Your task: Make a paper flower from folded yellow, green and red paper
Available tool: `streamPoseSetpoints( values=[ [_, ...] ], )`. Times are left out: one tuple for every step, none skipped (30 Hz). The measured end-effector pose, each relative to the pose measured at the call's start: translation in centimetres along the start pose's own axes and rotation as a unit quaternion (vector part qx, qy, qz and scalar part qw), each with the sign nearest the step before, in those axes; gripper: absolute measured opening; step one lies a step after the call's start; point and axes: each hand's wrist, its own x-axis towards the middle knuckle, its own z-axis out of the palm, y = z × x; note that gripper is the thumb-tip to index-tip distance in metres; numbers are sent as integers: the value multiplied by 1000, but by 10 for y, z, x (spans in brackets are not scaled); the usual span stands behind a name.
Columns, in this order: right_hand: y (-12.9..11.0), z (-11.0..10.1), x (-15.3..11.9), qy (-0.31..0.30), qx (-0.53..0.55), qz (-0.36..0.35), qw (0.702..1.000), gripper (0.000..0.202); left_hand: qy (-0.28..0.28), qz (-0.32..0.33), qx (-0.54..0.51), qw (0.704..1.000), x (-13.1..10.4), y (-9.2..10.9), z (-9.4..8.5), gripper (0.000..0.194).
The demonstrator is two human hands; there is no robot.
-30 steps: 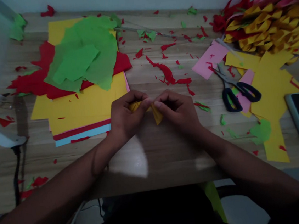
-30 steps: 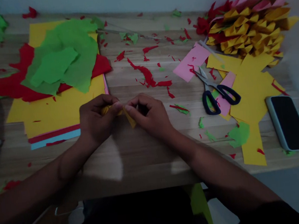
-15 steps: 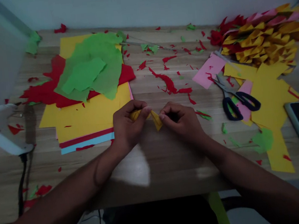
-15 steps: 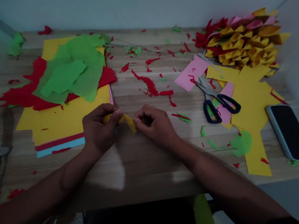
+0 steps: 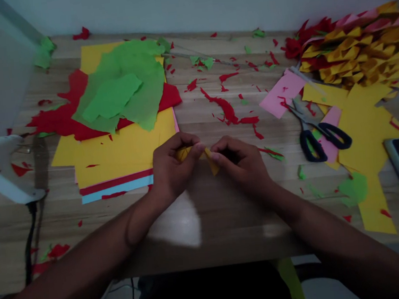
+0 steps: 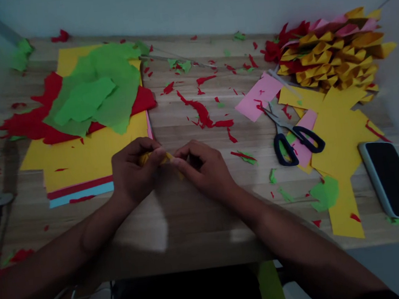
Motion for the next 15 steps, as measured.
streamPoseSetpoints(
  values=[
    [0,1,0,-1,-1,4,1000,15,-12,7,10,1000,0,1,0,18],
    [0,2,0,3,-5,8,1000,16,-25,13,19,999,0,1,0,17],
    [1,2,0,9,-11,10,1000,16,-40,19,26,999,0,2,0,15],
    [1,2,0,15,-17,9,1000,16,-55,25,32,998,0,3,0,15],
    [2,0,-1,20,-24,6,999,15,-68,32,36,996,1,3,0,14],
    [3,-1,-1,29,-28,3,999,15,-81,41,36,995,1,4,-1,14],
    [3,-3,-1,39,-31,2,999,15,-93,50,35,994,1,5,-1,15],
    [4,-5,-1,48,-32,3,998,15,-104,58,32,992,1,5,-1,16],
    [4,-6,0,55,-31,6,998,14,-115,63,29,991,1,6,-1,16],
    [3,-8,0,60,-30,10,998,14,-126,62,25,990,1,7,-2,17],
    [3,-9,0,62,-28,14,998,13,-136,56,22,989,0,7,-2,17],
    [3,-10,1,59,-23,20,998,13,-140,45,18,989,0,8,-2,17],
    [3,-10,1,55,-15,25,998,14,-136,32,11,990,0,7,-2,16],
    [3,-11,2,51,-2,31,998,16,-128,17,4,992,0,7,-3,17],
    [3,-11,2,46,14,38,998,18,-120,3,-2,993,0,6,-3,18]
  ],
)
